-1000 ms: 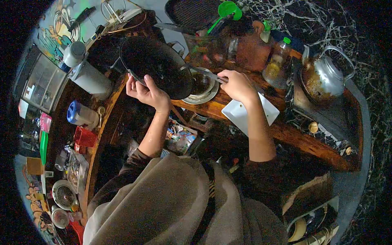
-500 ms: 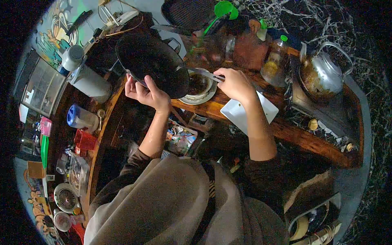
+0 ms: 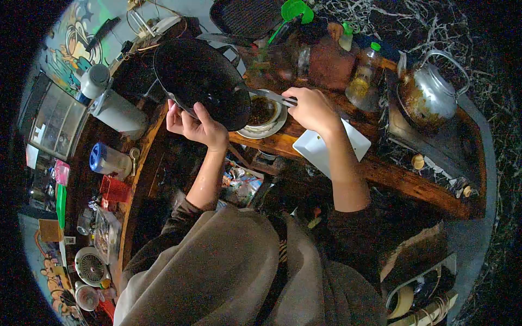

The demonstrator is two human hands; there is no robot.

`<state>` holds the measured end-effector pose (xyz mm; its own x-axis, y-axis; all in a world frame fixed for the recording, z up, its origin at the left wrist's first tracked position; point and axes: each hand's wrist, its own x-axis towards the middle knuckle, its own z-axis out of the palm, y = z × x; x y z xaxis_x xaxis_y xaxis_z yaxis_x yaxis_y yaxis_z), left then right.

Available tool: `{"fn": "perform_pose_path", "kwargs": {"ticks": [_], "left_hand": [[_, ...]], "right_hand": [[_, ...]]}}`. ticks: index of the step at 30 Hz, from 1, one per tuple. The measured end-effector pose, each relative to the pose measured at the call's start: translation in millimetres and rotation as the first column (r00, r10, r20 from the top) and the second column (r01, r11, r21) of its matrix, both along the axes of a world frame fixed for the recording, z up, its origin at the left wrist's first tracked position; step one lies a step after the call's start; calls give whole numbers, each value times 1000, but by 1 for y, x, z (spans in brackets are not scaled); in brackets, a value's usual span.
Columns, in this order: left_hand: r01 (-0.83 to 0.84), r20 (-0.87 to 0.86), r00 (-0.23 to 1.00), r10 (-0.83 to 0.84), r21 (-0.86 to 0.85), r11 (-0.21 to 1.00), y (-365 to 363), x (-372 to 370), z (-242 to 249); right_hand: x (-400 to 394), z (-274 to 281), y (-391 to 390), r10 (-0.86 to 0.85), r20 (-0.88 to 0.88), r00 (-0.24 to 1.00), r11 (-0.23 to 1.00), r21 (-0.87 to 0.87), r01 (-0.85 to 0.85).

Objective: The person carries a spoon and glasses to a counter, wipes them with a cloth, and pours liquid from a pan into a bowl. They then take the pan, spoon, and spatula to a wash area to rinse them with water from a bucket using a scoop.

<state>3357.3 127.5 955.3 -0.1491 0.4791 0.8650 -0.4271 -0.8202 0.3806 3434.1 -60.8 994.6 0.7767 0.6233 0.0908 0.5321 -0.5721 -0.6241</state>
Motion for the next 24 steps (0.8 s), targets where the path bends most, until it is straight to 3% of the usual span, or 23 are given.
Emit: {"fn": "perform_pose_path", "kwargs": {"ticks": [3,7,10,17,20,24], "left_hand": [[-11,-1,1000,11,1,1000,1,1,-2],[-30,-14,999,30,13,999,-1,1,-4],[-57,-31,998,58,25,998,-3,1,-4],[-43,-29,999,44,36,998,2,1,-7],[-66,-37,997,68,68,996,5,0,-8],[-40,10,999,40,-13,999,5,2,-9]], "right_hand": [[-1,3,2,16,91,996,1000,-10,-16],[-3,10,13,-7,86,996,997,-79,14],[4,1,26,62,202,977,996,-69,-49],[26,-9,17,94,237,967,986,-157,-57],[30,2,0,104,219,970,954,-299,-35],[29,9,-5,81,287,954,956,-293,7]]}}
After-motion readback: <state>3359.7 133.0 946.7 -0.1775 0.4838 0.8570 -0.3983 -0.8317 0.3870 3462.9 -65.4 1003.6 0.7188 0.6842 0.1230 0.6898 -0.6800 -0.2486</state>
